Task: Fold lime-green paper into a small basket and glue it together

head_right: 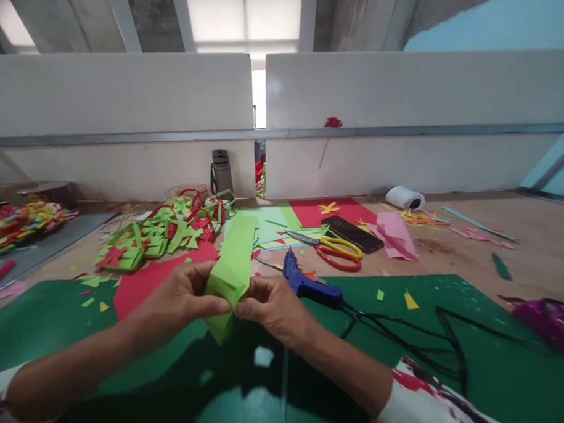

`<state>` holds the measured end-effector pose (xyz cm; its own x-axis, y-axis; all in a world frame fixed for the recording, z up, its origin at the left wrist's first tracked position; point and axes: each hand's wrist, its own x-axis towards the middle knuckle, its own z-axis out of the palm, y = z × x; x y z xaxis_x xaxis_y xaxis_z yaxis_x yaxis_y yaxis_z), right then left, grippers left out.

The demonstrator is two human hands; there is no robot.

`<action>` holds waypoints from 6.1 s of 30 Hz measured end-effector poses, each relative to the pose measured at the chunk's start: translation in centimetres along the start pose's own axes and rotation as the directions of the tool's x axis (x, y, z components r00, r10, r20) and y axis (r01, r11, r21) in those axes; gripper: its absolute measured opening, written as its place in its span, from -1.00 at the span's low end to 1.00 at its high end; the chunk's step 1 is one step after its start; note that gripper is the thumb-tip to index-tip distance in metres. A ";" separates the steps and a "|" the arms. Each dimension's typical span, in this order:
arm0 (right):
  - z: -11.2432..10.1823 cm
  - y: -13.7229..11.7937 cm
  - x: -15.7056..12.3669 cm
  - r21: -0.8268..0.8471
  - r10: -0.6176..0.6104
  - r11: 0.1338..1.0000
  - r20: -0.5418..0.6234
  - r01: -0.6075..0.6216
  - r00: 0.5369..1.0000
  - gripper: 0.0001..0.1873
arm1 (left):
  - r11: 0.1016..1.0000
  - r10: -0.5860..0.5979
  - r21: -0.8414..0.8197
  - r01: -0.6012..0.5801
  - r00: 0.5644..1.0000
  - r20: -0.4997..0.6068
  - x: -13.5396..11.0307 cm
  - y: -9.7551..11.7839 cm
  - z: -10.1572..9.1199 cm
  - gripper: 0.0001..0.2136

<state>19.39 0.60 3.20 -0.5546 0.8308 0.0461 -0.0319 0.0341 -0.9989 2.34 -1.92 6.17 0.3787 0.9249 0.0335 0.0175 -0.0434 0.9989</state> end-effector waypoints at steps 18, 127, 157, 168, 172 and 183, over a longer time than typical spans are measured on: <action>0.1 0.0 -2.0 -0.775 -0.325 0.560 0.121 0.293 0.938 -0.62 | 0.432 0.066 0.901 -0.049 0.998 0.023 0.2 -3.1 -0.4 -0.79; 0.8 1.1 -2.0 -0.704 0.106 0.688 -0.139 -0.173 0.985 -0.83 | 0.819 -0.124 0.531 0.216 0.971 -0.203 -3.8 -4.2 -3.5 -0.96; 1.0 0.4 -1.7 -0.494 -0.061 0.869 -0.158 -0.025 0.986 -0.94 | 0.983 -0.186 -0.050 0.179 0.943 -0.277 -3.6 -3.8 -2.9 -0.82; 1.0 0.8 -1.5 -0.587 -0.297 0.801 -0.215 0.119 0.930 -0.86 | 0.988 -0.155 -0.063 0.142 0.929 -0.336 -3.7 -3.4 -2.6 -0.78; 0.8 0.7 -1.5 -0.655 -0.447 0.725 -0.209 0.215 0.870 -0.88 | 0.980 -0.176 -0.145 0.138 0.941 -0.289 -3.7 -3.7 -2.7 -0.73; 0.6 1.1 -1.0 -0.730 -0.540 0.631 -0.168 0.264 0.825 -0.87 | 0.978 -0.166 -0.177 0.110 0.925 -0.343 -3.5 -4.4 -2.6 -0.91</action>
<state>19.38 -0.54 2.02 -0.3006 0.7604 0.5757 0.4401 0.6461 -0.6236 -1.43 -3.95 1.78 0.0303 0.9919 -0.1234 -0.1055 0.1259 0.9864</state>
